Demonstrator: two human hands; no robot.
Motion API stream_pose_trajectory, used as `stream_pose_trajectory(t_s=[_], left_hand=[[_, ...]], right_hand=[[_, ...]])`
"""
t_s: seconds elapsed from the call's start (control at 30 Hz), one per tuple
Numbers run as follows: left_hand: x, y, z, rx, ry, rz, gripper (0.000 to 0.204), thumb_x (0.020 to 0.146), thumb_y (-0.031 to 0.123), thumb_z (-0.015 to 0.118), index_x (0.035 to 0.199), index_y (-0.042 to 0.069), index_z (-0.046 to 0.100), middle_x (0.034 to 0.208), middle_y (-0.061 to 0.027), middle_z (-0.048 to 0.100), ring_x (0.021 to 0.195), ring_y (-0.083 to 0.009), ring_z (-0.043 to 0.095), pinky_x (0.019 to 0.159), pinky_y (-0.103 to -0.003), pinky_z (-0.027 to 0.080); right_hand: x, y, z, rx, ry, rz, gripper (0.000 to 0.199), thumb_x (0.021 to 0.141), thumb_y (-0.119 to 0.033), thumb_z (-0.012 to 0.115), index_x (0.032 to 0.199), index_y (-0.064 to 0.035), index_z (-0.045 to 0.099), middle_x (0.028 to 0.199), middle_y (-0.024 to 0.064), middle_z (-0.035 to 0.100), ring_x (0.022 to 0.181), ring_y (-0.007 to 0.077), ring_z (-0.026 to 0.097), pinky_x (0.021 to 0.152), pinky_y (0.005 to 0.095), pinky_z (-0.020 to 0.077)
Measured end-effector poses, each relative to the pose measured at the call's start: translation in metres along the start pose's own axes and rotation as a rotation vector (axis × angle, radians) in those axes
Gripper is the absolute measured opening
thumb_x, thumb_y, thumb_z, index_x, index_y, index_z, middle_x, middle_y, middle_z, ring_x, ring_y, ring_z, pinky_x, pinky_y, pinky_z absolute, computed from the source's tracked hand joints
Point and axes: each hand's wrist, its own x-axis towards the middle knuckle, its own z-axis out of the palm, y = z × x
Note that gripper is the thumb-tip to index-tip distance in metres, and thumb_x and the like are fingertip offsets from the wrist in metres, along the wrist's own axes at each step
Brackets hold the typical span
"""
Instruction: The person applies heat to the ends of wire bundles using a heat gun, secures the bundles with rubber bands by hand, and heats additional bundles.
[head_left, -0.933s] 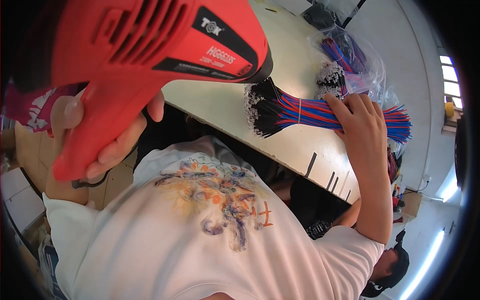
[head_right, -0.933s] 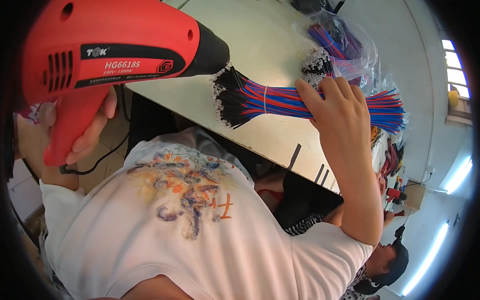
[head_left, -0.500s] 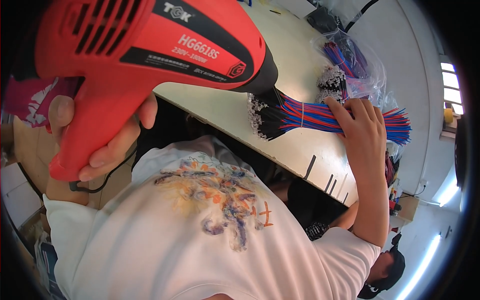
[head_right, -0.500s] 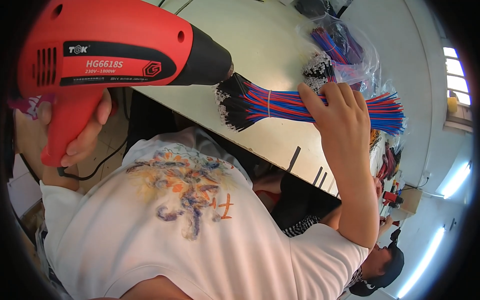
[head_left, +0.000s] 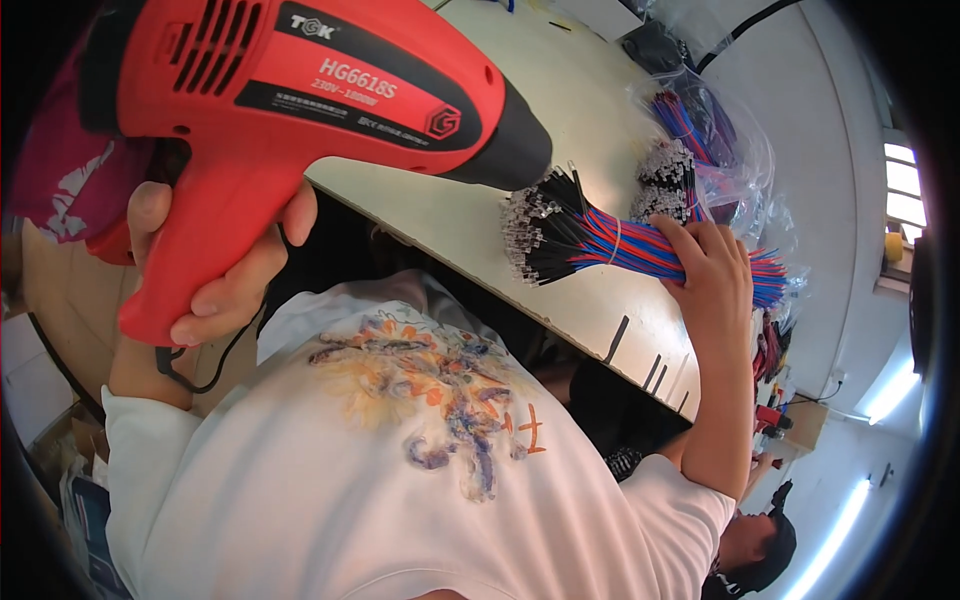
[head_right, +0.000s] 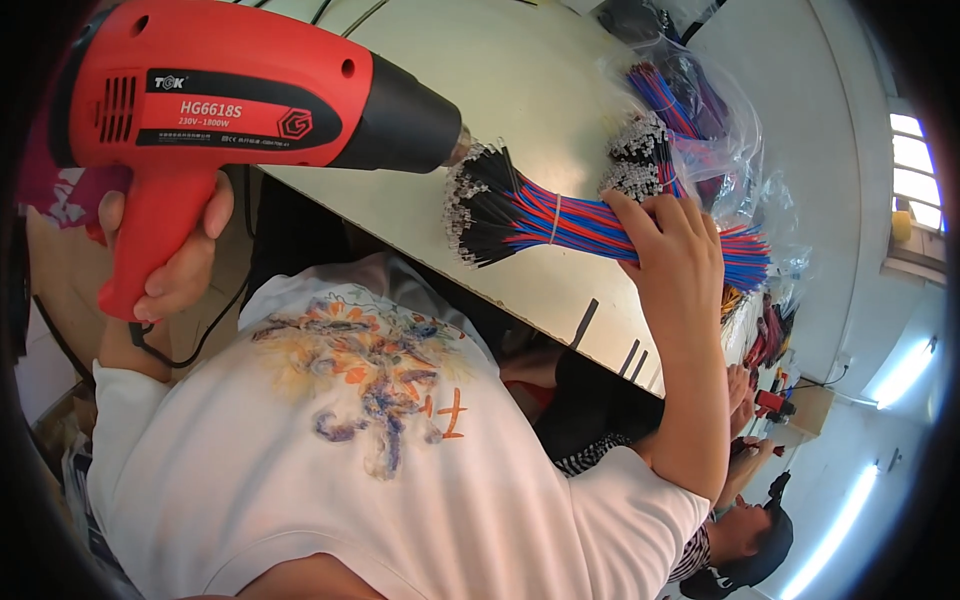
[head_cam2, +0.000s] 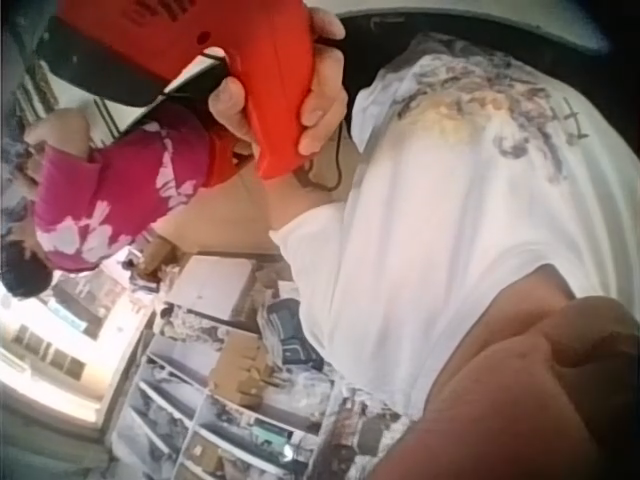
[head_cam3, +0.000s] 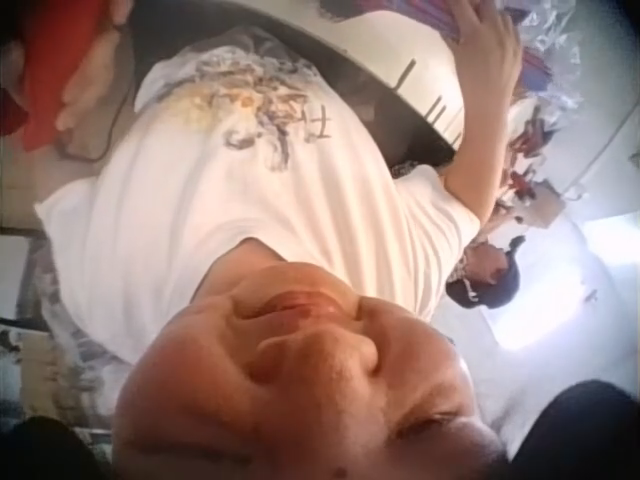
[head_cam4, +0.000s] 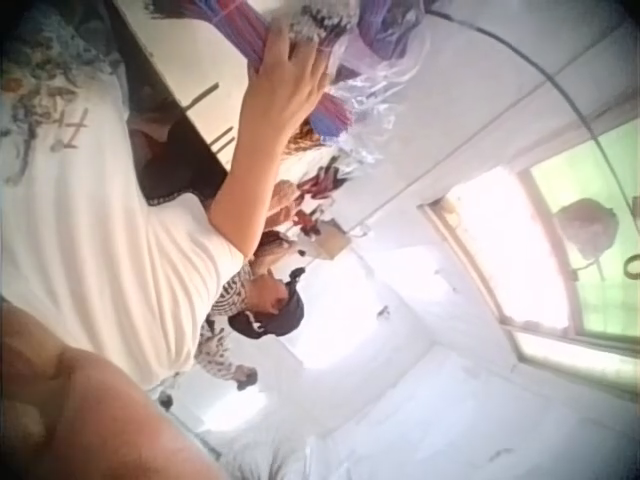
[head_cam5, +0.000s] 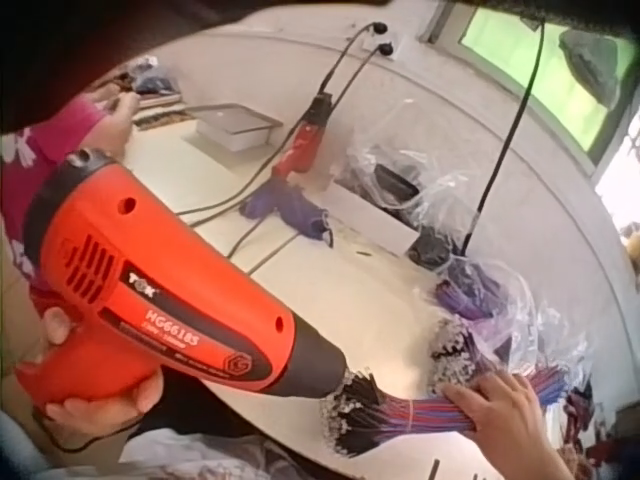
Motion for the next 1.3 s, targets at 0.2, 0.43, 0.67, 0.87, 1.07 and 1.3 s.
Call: stream_pose_trajectory(t_s=[0.2, 0.43, 0.67, 0.87, 1.07, 1.3], left_hand=[[0.006, -0.008, -0.013, -0.110, 0.045, 0.061, 0.070, 0.091, 0.040, 0.055, 0.124, -0.013, 0.024, 0.073, -0.0192, 0.055, 0.047, -0.0272, 0.059, 0.039, -0.031, 0.051], [0.010, -0.014, -0.031, -0.198, 0.030, 0.096, 0.068, 0.092, 0.040, 0.052, 0.124, -0.013, 0.026, 0.073, -0.0194, 0.053, 0.045, -0.0280, 0.058, 0.038, -0.032, 0.050], [0.005, -0.022, -0.033, -0.260, 0.092, 0.112, 0.067, 0.090, 0.039, 0.053, 0.123, -0.013, 0.028, 0.072, -0.0192, 0.054, 0.043, -0.0269, 0.056, 0.037, -0.031, 0.048], [0.008, -0.026, -0.004, -0.157, 0.215, 0.107, 0.074, 0.082, 0.044, 0.062, 0.117, -0.014, 0.033, 0.064, -0.0164, 0.054, 0.038, -0.0209, 0.053, 0.031, -0.027, 0.044], [0.006, -0.026, 0.014, 0.022, 0.343, 0.042, 0.077, 0.072, 0.046, 0.069, 0.107, -0.016, 0.041, 0.057, -0.0146, 0.053, 0.033, -0.0159, 0.048, 0.027, -0.024, 0.040], [0.001, -0.027, 0.013, 0.079, 0.409, 0.033, 0.075, 0.072, 0.046, 0.069, 0.105, -0.016, 0.042, 0.055, -0.0135, 0.053, 0.030, -0.0148, 0.046, 0.027, -0.022, 0.039]], right_hand=[[-0.008, 0.009, 0.022, 0.098, -0.015, 0.061, 0.062, 0.054, -0.001, 0.078, 0.113, -0.0146, 0.065, 0.091, 0.0059, 0.059, 0.092, 0.0257, 0.056, 0.086, 0.0394, 0.0441], [-0.016, 0.010, 0.040, 0.154, 0.025, 0.050, 0.059, 0.056, -0.003, 0.079, 0.112, -0.0126, 0.065, 0.091, 0.0077, 0.060, 0.090, 0.0267, 0.057, 0.084, 0.0390, 0.0441], [-0.023, 0.011, 0.049, 0.323, 0.047, 0.120, 0.055, 0.060, -0.007, 0.082, 0.112, -0.0109, 0.064, 0.095, 0.0103, 0.061, 0.087, 0.0291, 0.059, 0.079, 0.0384, 0.0471], [-0.023, 0.008, 0.044, 0.398, -0.032, 0.207, 0.055, 0.061, -0.007, 0.082, 0.113, -0.0101, 0.064, 0.099, 0.0109, 0.062, 0.089, 0.0280, 0.061, 0.080, 0.0365, 0.0488], [-0.024, 0.003, 0.042, 0.469, -0.078, 0.260, 0.058, 0.061, -0.006, 0.082, 0.115, -0.0083, 0.063, 0.102, 0.0115, 0.063, 0.091, 0.0275, 0.062, 0.082, 0.0355, 0.0488], [-0.026, 0.003, 0.037, 0.559, -0.061, 0.307, 0.061, 0.059, -0.006, 0.084, 0.115, -0.0016, 0.060, 0.104, 0.0121, 0.066, 0.092, 0.0228, 0.064, 0.084, 0.0330, 0.0488]])
